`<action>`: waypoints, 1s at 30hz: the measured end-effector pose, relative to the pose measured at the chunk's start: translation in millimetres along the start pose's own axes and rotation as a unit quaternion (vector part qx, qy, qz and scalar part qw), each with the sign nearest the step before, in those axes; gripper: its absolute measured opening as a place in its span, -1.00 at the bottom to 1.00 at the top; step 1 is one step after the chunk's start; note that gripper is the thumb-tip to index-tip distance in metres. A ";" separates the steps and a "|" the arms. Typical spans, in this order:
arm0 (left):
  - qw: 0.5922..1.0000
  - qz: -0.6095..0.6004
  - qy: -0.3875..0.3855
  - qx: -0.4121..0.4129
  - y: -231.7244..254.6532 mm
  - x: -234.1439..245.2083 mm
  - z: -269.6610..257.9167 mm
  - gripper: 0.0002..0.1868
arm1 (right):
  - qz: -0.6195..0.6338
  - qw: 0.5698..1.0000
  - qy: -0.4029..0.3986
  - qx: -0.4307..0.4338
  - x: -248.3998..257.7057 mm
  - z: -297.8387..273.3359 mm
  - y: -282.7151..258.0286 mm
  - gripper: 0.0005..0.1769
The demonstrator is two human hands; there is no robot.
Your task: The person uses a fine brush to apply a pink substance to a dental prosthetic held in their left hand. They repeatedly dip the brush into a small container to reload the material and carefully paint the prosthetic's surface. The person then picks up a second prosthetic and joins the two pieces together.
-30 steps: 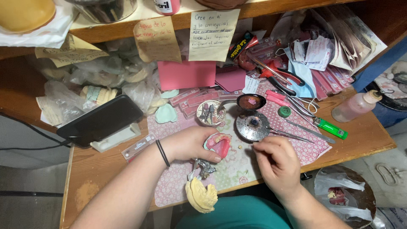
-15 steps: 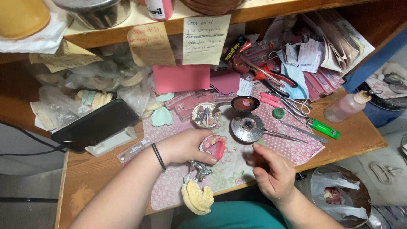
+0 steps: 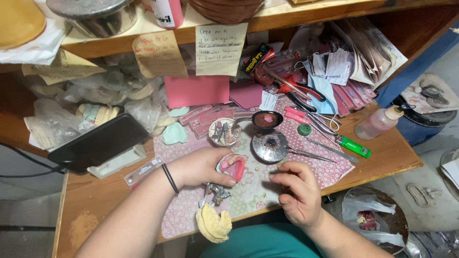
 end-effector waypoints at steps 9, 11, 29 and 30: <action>0.999 -0.049 0.000 -0.007 2.6 -1.1 -3.5 -0.54 | -0.064 0.994 0.085 0.018 13.4 -8.5 -6.8 -0.36; 0.999 -0.044 0.003 -0.009 4.9 2.2 -5.3 -0.50 | -0.086 0.993 0.081 0.029 10.6 -4.5 -9.9 -0.35; 0.999 -0.029 0.013 -0.020 0.1 0.0 -1.4 -0.38 | -0.097 0.992 0.036 0.075 2.4 3.3 -23.5 -0.38; 0.999 -0.031 0.011 -0.018 0.7 0.3 -2.0 -0.36 | -0.106 0.990 0.021 0.092 0.2 6.5 -28.0 -0.36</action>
Point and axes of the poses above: each hand's wrist, its own z-axis towards the middle knuckle, its own x-axis out of the back of the hand, y = z × x, the point moved 10 cm from there along z, towards the middle knuckle, and after that the axes turned 6 degrees about z, right-handed, at the moved point
